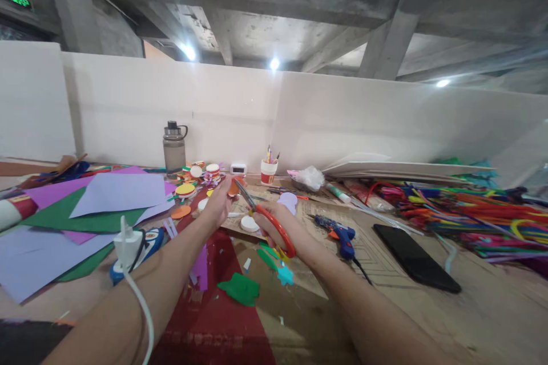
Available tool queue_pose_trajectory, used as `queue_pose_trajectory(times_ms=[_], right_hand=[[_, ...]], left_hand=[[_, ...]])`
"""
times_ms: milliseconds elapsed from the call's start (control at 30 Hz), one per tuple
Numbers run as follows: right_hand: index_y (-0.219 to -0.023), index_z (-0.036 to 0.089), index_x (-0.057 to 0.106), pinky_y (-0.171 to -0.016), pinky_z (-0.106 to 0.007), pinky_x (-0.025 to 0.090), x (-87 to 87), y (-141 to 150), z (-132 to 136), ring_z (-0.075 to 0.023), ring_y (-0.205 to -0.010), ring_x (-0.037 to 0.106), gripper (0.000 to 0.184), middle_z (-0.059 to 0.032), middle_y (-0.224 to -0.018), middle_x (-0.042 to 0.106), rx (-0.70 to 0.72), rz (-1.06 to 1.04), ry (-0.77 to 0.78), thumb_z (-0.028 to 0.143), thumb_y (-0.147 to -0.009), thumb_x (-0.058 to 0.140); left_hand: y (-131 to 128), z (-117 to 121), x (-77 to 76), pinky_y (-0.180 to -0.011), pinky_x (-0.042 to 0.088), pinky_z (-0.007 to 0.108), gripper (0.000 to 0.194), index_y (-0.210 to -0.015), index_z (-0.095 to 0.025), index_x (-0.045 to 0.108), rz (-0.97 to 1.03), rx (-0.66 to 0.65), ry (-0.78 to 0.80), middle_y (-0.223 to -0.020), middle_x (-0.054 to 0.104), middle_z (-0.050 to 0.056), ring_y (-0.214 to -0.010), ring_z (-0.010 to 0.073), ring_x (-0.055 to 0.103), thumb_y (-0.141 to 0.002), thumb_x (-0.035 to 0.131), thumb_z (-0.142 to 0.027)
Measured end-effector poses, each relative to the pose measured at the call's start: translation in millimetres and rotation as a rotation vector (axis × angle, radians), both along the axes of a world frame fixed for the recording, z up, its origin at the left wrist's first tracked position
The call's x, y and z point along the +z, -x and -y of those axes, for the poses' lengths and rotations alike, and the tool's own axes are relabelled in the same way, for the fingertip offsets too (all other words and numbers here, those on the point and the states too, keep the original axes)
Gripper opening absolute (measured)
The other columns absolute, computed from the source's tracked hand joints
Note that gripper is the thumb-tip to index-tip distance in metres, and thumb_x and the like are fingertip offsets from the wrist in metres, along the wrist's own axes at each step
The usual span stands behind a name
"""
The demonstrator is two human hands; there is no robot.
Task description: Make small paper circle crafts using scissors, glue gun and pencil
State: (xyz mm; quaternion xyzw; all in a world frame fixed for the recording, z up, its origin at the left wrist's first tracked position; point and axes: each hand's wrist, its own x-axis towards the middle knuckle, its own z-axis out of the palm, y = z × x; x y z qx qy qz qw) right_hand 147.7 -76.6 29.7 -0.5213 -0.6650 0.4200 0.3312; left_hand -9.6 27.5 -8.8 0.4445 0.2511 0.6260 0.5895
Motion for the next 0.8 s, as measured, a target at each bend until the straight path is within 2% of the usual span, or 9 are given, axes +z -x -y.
queue_pose_trajectory(times_ms=[167, 267, 400, 467, 633, 800], right_hand=[[-0.077, 0.02, 0.057, -0.034, -0.019, 0.032, -1.2, -3.1, 1.0, -0.0086, -0.035, 0.044, 0.009, 0.0057, -0.05, 0.046, 0.004, 0.031, -0.002, 0.024, -0.081, 0.05], [-0.078, 0.02, 0.058, -0.039, -0.02, 0.035, -0.2, -5.7, 3.5, -0.0093, -0.04, 0.045, 0.012, 0.0044, -0.054, 0.049, 0.027, 0.089, -0.13, 0.028, -0.085, 0.05], [-0.086, 0.019, 0.059, -0.057, -0.024, 0.045, 3.8, -7.8, 6.0, -0.013, -0.061, 0.054, 0.015, 0.0003, -0.07, 0.058, 0.113, 0.123, -0.341, 0.034, -0.084, 0.057], [-0.087, 0.018, 0.058, -0.061, -0.026, 0.047, 4.7, -8.2, 7.1, -0.0139, -0.066, 0.054, 0.02, -0.001, -0.075, 0.059, 0.15, 0.115, -0.378, 0.038, -0.085, 0.058], [-0.094, 0.021, 0.053, -0.045, -0.025, 0.044, 0.3, -9.9, 6.3, -0.0122, -0.048, 0.052, 0.029, 0.0023, -0.064, 0.053, 0.152, 0.045, -0.162, 0.049, -0.09, 0.048], [-0.09, 0.023, 0.05, -0.036, -0.021, 0.039, -4.4, -13.2, 2.0, -0.011, -0.04, 0.052, 0.032, 0.003, -0.063, 0.053, 0.155, 0.009, -0.109, 0.055, -0.087, 0.049]], left_hand=[[0.3, -0.4, -1.4, -0.061, 0.036, 0.027, 0.041, -0.102, -0.018, 0.068, -0.032, 0.008, -0.043, -0.097, 0.072, 0.009, -0.087, 0.0199, 0.063, -0.08, 0.063, -0.052], [1.1, -1.7, -2.3, -0.061, 0.036, 0.027, 0.041, -0.101, -0.017, 0.068, -0.031, 0.016, -0.062, -0.097, 0.072, 0.009, -0.089, 0.0207, 0.063, -0.081, 0.061, -0.053], [2.2, -3.4, -1.5, -0.064, 0.038, 0.028, 0.044, -0.106, -0.017, 0.068, 0.004, 0.02, -0.102, -0.097, 0.072, 0.009, -0.09, 0.021, 0.063, -0.084, 0.058, -0.053], [2.6, -3.0, -0.6, -0.065, 0.04, 0.029, 0.044, -0.108, -0.016, 0.068, 0.024, 0.015, -0.113, -0.095, 0.072, 0.009, -0.089, 0.0211, 0.064, -0.084, 0.058, -0.052], [3.4, 2.8, 4.5, -0.064, 0.04, 0.029, 0.041, -0.108, -0.016, 0.068, 0.063, 0.007, -0.113, -0.092, 0.073, 0.009, -0.088, 0.0211, 0.064, -0.086, 0.056, -0.049], [2.4, 10.6, 12.2, -0.065, 0.041, 0.029, 0.038, -0.103, -0.016, 0.068, 0.05, -0.007, -0.087, -0.095, 0.073, 0.01, -0.089, 0.0217, 0.064, -0.086, 0.056, -0.047]])
